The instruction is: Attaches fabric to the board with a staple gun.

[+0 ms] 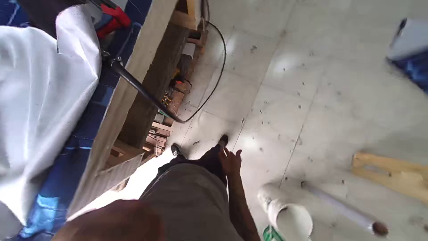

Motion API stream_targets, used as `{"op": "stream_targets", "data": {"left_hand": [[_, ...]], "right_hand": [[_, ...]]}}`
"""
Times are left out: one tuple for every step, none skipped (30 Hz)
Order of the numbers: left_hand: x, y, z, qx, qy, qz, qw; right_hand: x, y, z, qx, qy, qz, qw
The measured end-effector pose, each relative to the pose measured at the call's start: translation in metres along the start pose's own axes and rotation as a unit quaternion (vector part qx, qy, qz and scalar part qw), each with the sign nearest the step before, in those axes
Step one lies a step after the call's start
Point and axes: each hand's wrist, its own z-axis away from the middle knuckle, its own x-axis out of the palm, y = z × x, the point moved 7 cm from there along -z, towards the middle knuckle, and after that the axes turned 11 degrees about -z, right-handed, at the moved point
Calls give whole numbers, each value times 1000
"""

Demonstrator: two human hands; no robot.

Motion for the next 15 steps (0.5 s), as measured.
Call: {"op": "stream_targets", "data": {"left_hand": [[8,-26,-36,-2,-25,-25,999],[19,-51,-77,-1,-42,-51,998],[32,-76,-120,-10,-58,-67,996],[46,-103,-163,-22,-72,-81,994],[61,-134,-203,-40,-81,-99,991],[75,-168,-239,-74,-92,-121,986],[86,-205,-271,-117,-101,-140,978],[93,-244,-299,-158,-107,-160,968],[93,-285,-324,-196,-108,-177,958],[88,-329,-343,-239,-102,-190,947],[77,-375,-356,-283,-91,-199,934],[59,-421,-364,-327,-78,-209,918],[37,-464,-369,-369,-65,-224,900],[12,-502,-371,-414,-57,-240,876],[-16,-533,-372,-456,-49,-257,851]], "right_hand": [[2,-20,-11,-23,-2,29,999],[-2,-40,-23,-39,1,58,998],[-12,-55,-31,-41,9,78,996],[-23,-69,-37,-34,18,93,995],[-34,-82,-44,-29,29,113,993],[-47,-96,-47,-29,38,144,988],[-60,-111,-49,-36,39,183,982],[-70,-126,-49,-41,40,226,973],[-78,-139,-49,-44,39,266,962],[-87,-149,-50,-39,40,298,953],[-100,-155,-50,-27,44,325,944],[-113,-157,-50,-12,49,348,936],[-126,-156,-48,8,57,368,928],[-137,-153,-44,29,68,388,919],[-143,-149,-37,49,75,411,907]]}}
